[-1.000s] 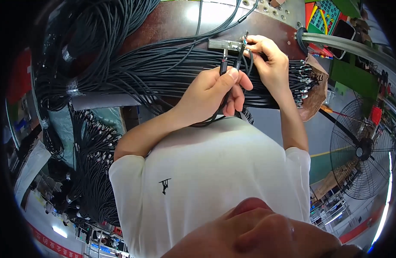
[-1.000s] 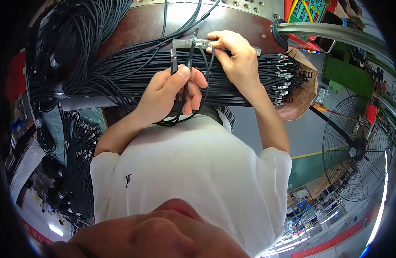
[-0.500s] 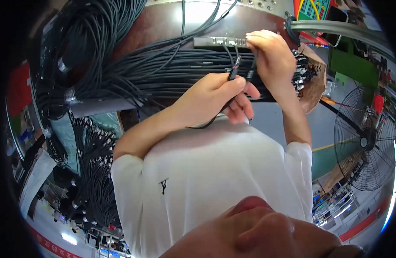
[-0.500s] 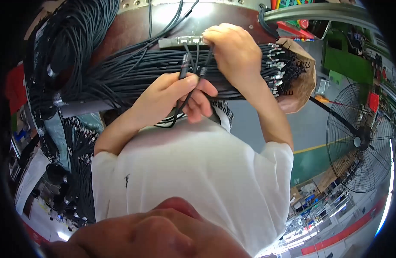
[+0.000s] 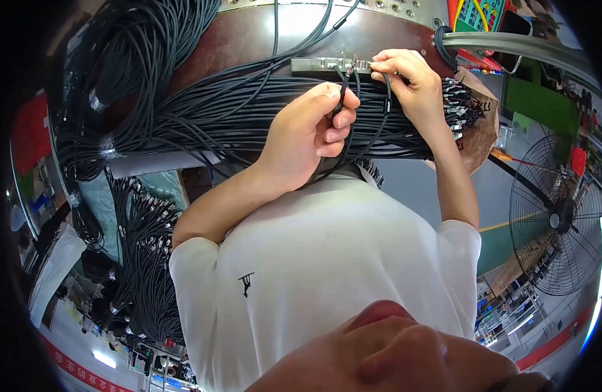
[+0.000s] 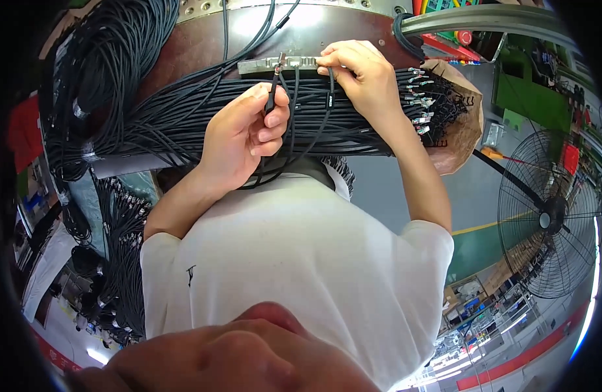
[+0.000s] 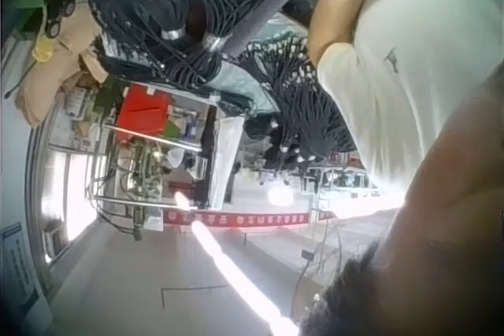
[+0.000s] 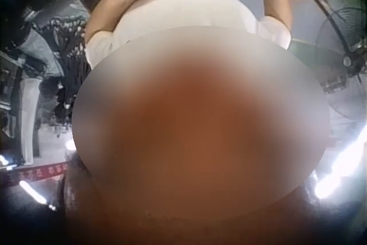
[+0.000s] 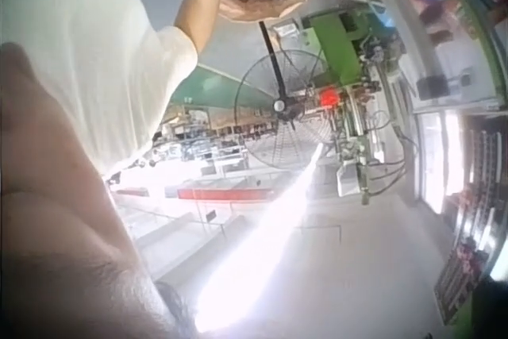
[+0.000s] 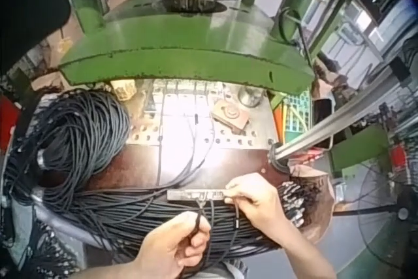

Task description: Assembling and testing wire cable harnesses by inserting individual wires into a testing jig at a factory workbench.

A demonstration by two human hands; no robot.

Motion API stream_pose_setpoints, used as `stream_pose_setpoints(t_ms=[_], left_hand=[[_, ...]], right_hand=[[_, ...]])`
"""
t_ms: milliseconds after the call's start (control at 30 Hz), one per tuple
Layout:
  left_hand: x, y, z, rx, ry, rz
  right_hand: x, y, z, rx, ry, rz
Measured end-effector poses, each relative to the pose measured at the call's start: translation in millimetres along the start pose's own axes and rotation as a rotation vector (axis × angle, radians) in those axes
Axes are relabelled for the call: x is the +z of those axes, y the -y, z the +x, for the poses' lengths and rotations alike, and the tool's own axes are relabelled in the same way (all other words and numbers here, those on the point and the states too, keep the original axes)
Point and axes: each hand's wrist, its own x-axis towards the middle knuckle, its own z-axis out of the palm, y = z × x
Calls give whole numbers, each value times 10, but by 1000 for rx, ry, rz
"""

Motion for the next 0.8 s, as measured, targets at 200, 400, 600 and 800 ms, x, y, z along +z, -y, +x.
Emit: stream_pose_setpoints(t_ms=[200,400,600,800], left_hand=[[23,-59,26,-78,33,2],[116,-252,-122,67,196,1064],[57,-384,-99,316,79,1291],[-367,-911,278,417,-151,988]], right_hand=[[-309,475,70,-418,-58,-437],[-354,177,-66,-199,-127,-382],[-124,5,-185,234,-56,202],[-145,-4,-121,196,13,157]])
